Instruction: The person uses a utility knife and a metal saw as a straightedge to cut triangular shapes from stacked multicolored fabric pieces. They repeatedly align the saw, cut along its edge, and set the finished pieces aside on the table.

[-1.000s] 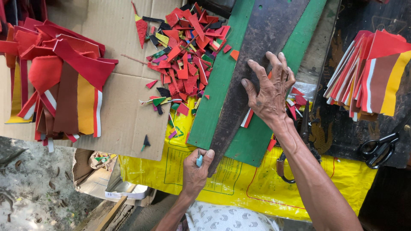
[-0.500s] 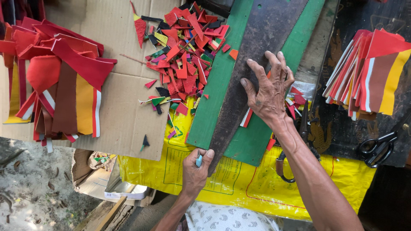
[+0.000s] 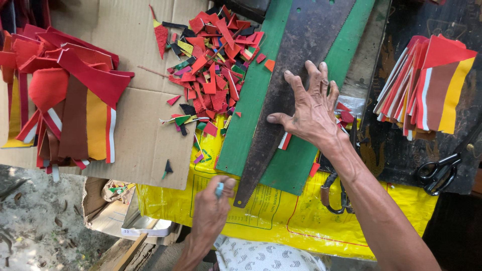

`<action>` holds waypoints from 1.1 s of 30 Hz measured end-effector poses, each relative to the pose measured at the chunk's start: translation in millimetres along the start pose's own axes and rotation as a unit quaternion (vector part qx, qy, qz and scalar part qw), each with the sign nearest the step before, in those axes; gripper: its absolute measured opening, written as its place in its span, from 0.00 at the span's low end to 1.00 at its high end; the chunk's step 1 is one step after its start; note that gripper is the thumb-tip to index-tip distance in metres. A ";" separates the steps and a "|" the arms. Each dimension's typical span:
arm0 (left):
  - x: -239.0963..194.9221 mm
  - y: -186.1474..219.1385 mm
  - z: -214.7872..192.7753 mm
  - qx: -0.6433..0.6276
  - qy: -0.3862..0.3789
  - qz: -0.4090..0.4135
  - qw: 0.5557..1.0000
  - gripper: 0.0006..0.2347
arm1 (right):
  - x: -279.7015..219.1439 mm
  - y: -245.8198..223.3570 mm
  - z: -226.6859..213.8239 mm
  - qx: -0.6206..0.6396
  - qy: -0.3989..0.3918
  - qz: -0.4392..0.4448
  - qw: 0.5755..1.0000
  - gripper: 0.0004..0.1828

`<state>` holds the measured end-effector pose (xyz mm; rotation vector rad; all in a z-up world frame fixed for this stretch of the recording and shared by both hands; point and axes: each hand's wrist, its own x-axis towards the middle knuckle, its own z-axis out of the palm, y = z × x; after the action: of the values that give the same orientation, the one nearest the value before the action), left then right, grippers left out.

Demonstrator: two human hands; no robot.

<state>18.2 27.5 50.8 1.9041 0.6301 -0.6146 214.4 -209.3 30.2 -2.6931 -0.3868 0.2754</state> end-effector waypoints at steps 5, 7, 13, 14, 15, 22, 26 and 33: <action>1.1 21.9 -37.2 0.122 0.185 0.380 0.898 0.18 | -1.7 -1.1 -1.1 0.015 0.033 -0.030 0.999 0.55; 14.1 33.8 -35.4 0.062 0.123 0.286 0.948 0.19 | -1.8 0.4 -3.4 0.004 0.041 -0.035 0.999 0.51; 72.1 82.2 3.4 -0.179 0.054 0.240 0.953 0.13 | -0.8 -10.8 -15.3 -0.019 0.045 -0.034 0.998 0.51; 82.3 91.3 9.6 -0.184 0.060 0.263 0.945 0.12 | 0.2 -12.7 -17.9 -0.028 0.038 -0.030 0.998 0.52; 92.8 100.2 14.9 -0.198 0.053 0.259 0.944 0.11 | 1.8 -14.7 -20.0 -0.030 0.035 -0.030 0.998 0.52; 138.3 137.1 38.8 -0.219 0.035 0.268 0.938 0.10 | 9.8 -18.9 -28.4 -0.066 0.005 -0.015 0.998 0.49; 147.8 147.3 40.1 -0.179 0.041 0.270 0.945 0.11 | 10.2 -19.6 -27.8 -0.064 0.012 -0.017 0.998 0.48; 148.0 158.2 34.3 -0.044 0.066 0.316 0.945 0.10 | 10.5 -19.4 -28.4 -0.047 0.017 -0.018 0.999 0.46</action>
<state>227.1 -38.9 43.6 1.9288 0.0972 -0.0441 226.9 -199.3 62.4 -2.7768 -0.4471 0.2057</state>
